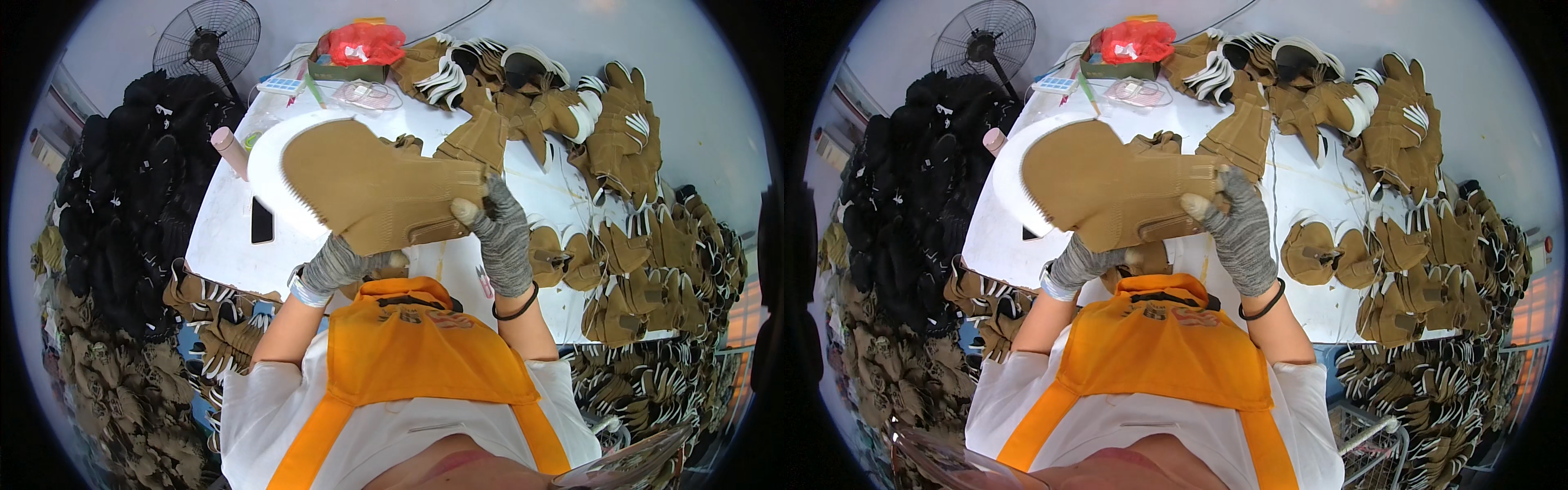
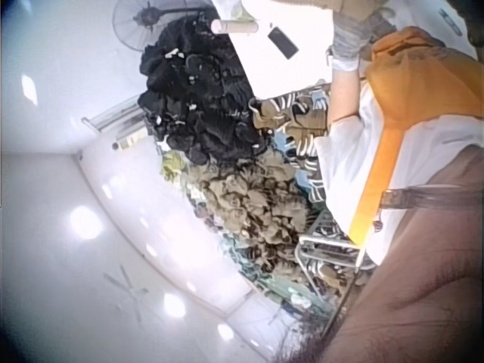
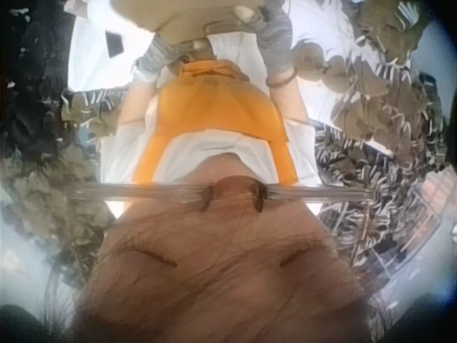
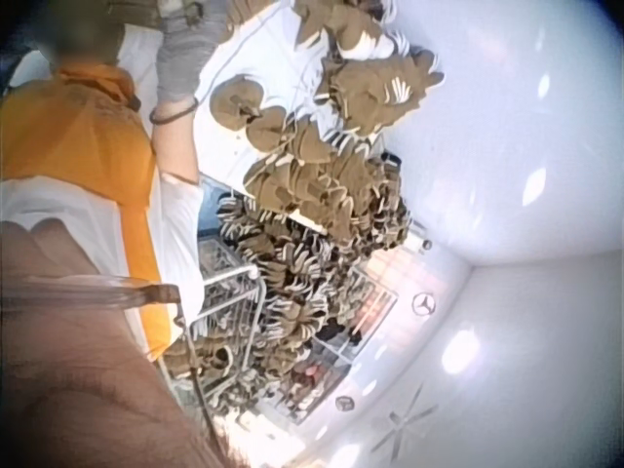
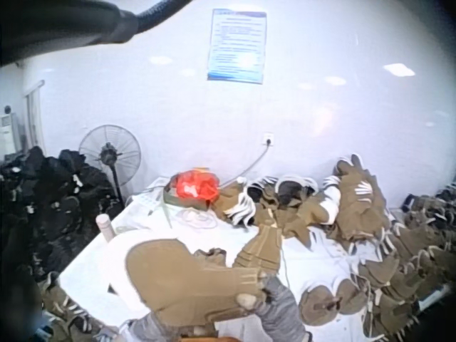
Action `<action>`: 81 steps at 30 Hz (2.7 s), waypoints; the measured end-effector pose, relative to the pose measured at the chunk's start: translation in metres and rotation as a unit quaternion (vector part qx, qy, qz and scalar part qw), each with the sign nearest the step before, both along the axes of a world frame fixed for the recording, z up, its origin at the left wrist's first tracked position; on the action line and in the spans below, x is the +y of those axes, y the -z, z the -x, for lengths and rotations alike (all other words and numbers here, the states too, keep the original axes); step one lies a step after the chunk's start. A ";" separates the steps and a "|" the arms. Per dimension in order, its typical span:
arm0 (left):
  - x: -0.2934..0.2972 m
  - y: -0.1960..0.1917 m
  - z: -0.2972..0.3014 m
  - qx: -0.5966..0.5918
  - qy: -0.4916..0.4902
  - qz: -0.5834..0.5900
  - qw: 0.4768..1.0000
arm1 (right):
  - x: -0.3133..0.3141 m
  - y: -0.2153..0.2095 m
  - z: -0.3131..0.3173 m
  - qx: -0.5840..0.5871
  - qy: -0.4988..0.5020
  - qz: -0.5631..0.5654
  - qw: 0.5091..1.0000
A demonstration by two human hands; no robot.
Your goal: The person picks up a tan shoe upper, uses snips to trim excess threads from the edges and stitching, and places the trimmed part into a bin.
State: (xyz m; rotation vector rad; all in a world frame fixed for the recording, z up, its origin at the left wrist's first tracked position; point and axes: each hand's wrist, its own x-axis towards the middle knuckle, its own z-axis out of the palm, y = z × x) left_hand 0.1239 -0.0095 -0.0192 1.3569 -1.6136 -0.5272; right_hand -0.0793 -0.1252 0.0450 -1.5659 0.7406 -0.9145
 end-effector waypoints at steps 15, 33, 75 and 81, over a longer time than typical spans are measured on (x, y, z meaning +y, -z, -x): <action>0.001 -0.037 0.013 0.413 -0.115 0.008 0.903 | 0.010 -0.029 0.017 0.048 0.072 0.387 0.918; 0.005 -0.029 0.020 0.448 -0.014 -0.050 0.893 | 0.011 -0.012 -0.017 0.147 -0.122 0.155 0.969; -0.001 -0.043 0.008 0.427 0.032 -0.027 0.903 | -0.029 -0.006 -0.007 0.117 0.123 0.292 0.941; -0.005 -0.048 0.011 0.428 0.032 -0.003 0.903 | 0.010 -0.045 -0.006 0.159 -0.142 0.484 0.849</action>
